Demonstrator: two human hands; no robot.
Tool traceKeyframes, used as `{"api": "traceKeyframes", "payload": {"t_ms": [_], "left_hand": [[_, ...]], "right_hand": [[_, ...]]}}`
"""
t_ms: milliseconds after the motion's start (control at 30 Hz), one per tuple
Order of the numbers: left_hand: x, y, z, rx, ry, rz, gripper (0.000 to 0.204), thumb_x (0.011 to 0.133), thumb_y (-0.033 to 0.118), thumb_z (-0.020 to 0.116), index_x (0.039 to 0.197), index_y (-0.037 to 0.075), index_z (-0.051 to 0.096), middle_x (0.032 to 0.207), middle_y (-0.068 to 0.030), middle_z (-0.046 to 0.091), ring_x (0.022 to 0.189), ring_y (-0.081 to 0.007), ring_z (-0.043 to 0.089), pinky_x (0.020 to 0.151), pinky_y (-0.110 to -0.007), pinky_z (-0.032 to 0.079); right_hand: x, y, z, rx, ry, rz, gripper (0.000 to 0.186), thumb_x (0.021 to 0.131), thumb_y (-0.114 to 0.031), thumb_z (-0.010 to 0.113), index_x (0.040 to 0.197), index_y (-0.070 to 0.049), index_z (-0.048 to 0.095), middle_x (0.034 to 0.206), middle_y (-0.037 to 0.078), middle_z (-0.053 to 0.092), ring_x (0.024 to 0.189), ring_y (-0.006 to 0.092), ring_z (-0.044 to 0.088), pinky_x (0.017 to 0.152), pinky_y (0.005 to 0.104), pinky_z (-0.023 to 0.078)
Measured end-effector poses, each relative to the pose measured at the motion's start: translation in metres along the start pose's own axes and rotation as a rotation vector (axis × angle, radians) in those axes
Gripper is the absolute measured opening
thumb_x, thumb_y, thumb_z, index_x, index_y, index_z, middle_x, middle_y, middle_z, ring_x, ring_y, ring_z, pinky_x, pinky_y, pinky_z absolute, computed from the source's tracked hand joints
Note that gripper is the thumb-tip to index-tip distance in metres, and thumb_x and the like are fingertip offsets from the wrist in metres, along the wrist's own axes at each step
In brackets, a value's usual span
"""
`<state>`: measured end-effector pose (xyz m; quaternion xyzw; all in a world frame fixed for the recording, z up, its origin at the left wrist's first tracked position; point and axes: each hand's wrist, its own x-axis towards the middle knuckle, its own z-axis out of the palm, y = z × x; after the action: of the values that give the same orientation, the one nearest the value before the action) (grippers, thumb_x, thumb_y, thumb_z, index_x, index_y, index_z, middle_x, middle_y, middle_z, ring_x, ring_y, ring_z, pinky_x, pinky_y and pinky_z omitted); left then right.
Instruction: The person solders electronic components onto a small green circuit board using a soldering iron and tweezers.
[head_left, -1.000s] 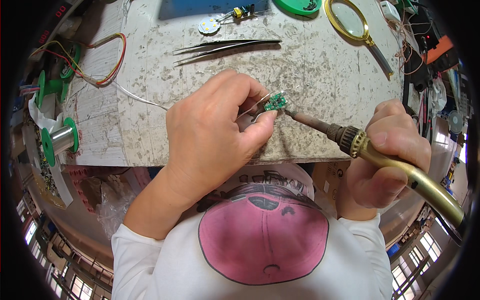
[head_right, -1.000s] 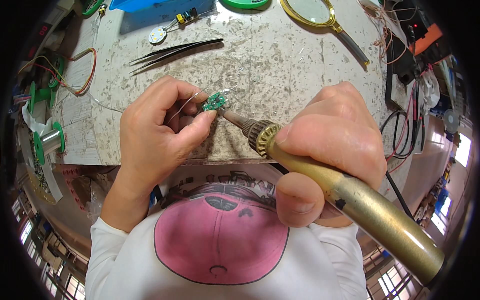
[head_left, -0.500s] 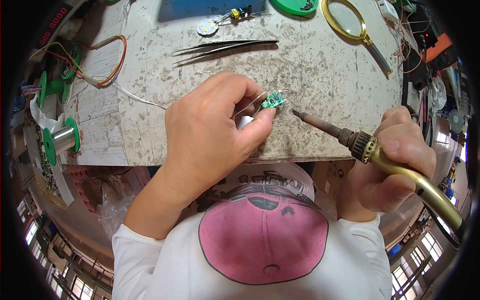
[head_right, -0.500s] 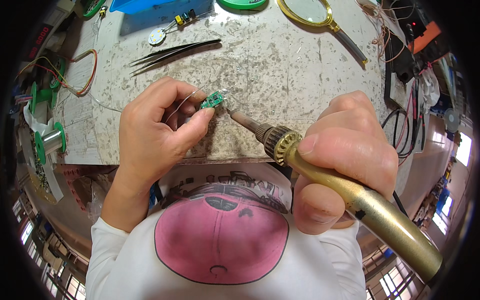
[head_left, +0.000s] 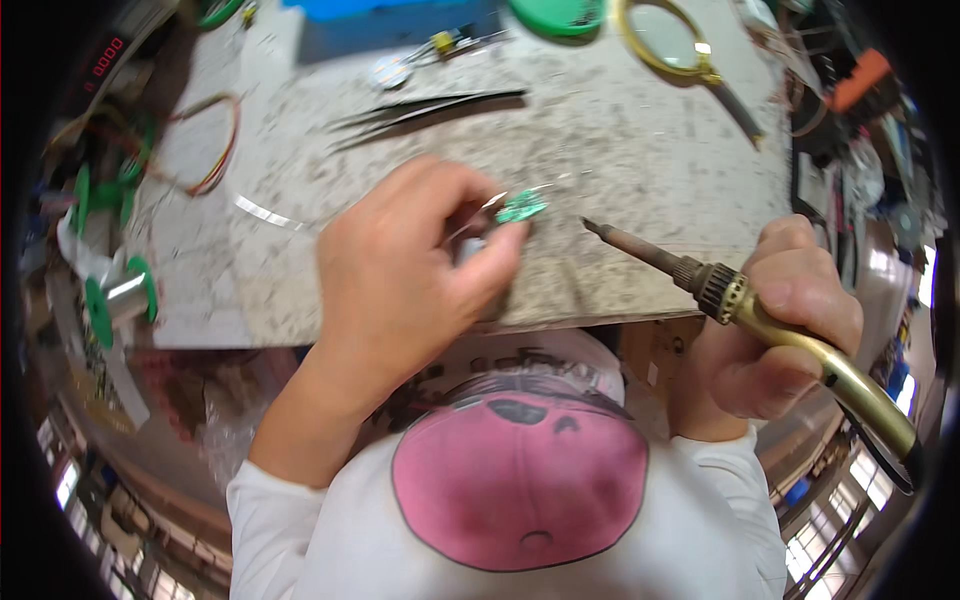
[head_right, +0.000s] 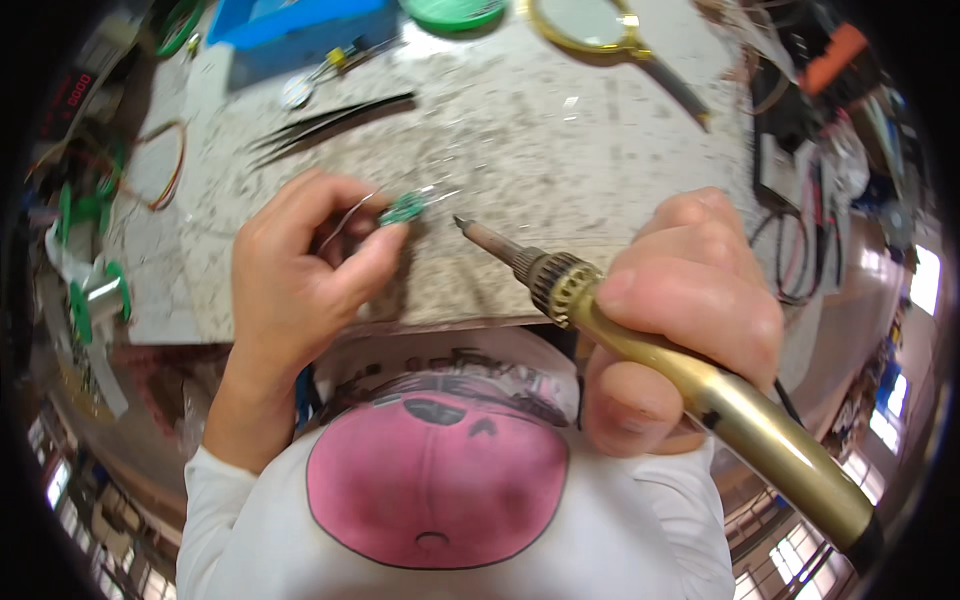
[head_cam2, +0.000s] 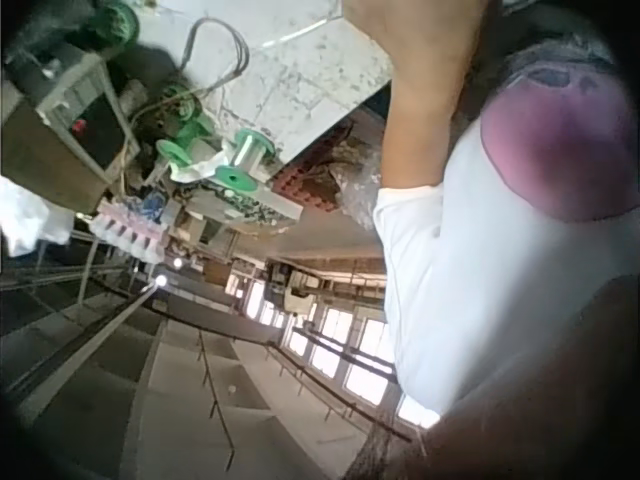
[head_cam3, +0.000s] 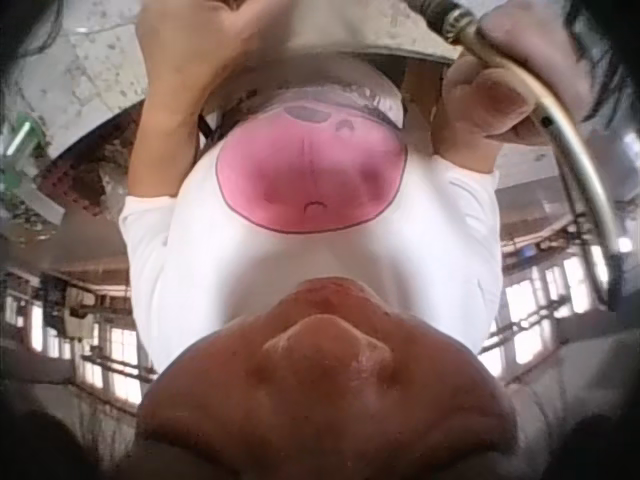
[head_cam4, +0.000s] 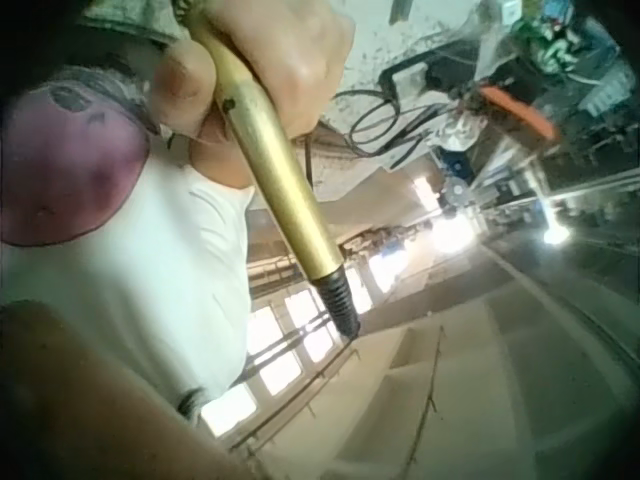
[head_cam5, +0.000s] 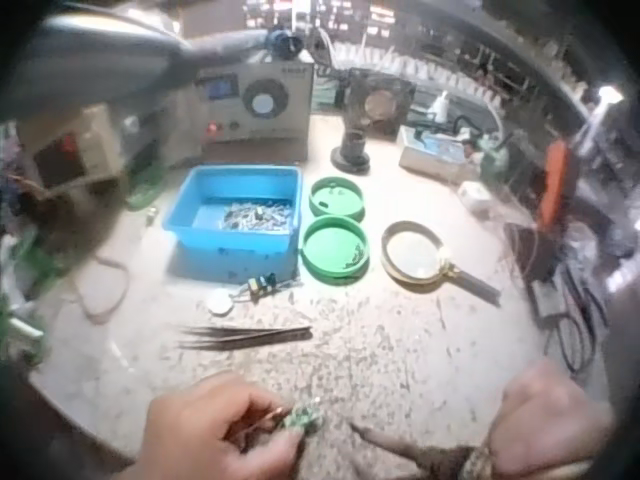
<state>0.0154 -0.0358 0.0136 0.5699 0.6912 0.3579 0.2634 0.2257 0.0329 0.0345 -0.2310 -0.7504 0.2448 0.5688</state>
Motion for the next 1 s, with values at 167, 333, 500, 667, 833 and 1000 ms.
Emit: {"api": "traceKeyframes", "payload": {"t_ms": [167,333,500,667,833,1000], "left_hand": [[0.003,0.003,0.003,-0.126,0.027,-0.02,0.015,0.078,0.003,0.076,0.089,0.004,0.067,0.076,-0.0008,0.058,0.058,-0.0065,0.05,0.053,-0.022,0.039],[0.001,-0.001,0.007,-0.153,0.043,-0.042,0.016,0.079,0.001,0.075,0.092,0.003,0.066,0.078,0.0012,0.059,0.057,-0.0024,0.049,0.052,-0.019,0.037],[-0.004,-0.008,0.012,-0.219,0.075,-0.045,0.017,0.081,0.0,0.075,0.095,0.003,0.067,0.079,0.002,0.059,0.058,-0.0025,0.049,0.053,-0.019,0.037],[-0.002,-0.006,0.007,-0.228,0.076,0.035,0.018,0.079,0.0,0.076,0.094,0.003,0.067,0.077,0.0006,0.057,0.057,-0.0043,0.046,0.051,-0.021,0.034],[0.001,-0.003,0.003,-0.131,0.066,0.083,0.016,0.078,0.004,0.077,0.091,0.006,0.068,0.077,-0.0019,0.06,0.056,-0.0094,0.051,0.05,-0.025,0.039],[0.005,-0.005,0.002,-0.078,0.06,0.182,0.018,0.076,0.006,0.077,0.091,0.007,0.067,0.076,-0.0054,0.06,0.059,-0.0189,0.059,0.052,-0.031,0.045]], "right_hand": [[0.015,0.022,-0.067,-0.332,0.309,-0.083,0.04,0.101,-0.04,0.052,0.097,-0.001,0.055,0.073,0.007,0.053,0.054,0.0143,0.043,0.052,0.0288,0.034],[0.029,0.052,-0.144,-0.706,0.613,-0.049,0.027,0.104,-0.022,0.055,0.092,0.001,0.06,0.082,0.006,0.06,0.063,0.0108,0.054,0.054,0.0251,0.046],[0.034,0.099,-0.187,-0.945,0.554,-0.023,0.038,0.102,-0.03,0.061,0.097,0.006,0.07,0.084,0.009,0.068,0.073,0.0123,0.065,0.062,0.0261,0.052],[0.048,0.1,-0.166,-1.028,0.262,0.698,0.037,0.096,-0.034,0.069,0.09,0.002,0.073,0.066,0.004,0.065,0.063,0.0107,0.063,0.064,0.0273,0.05],[0.043,0.043,-0.094,-0.92,-0.18,0.856,0.021,0.092,-0.022,0.072,0.088,-0.002,0.073,0.067,0.006,0.066,0.061,0.0129,0.061,0.059,0.026,0.047],[0.051,0.051,0.004,-0.407,-0.605,0.0,0.015,0.082,-0.003,0.076,0.096,-0.004,0.07,0.084,0.007,0.066,0.07,0.0204,0.062,0.061,0.0299,0.048]]}}
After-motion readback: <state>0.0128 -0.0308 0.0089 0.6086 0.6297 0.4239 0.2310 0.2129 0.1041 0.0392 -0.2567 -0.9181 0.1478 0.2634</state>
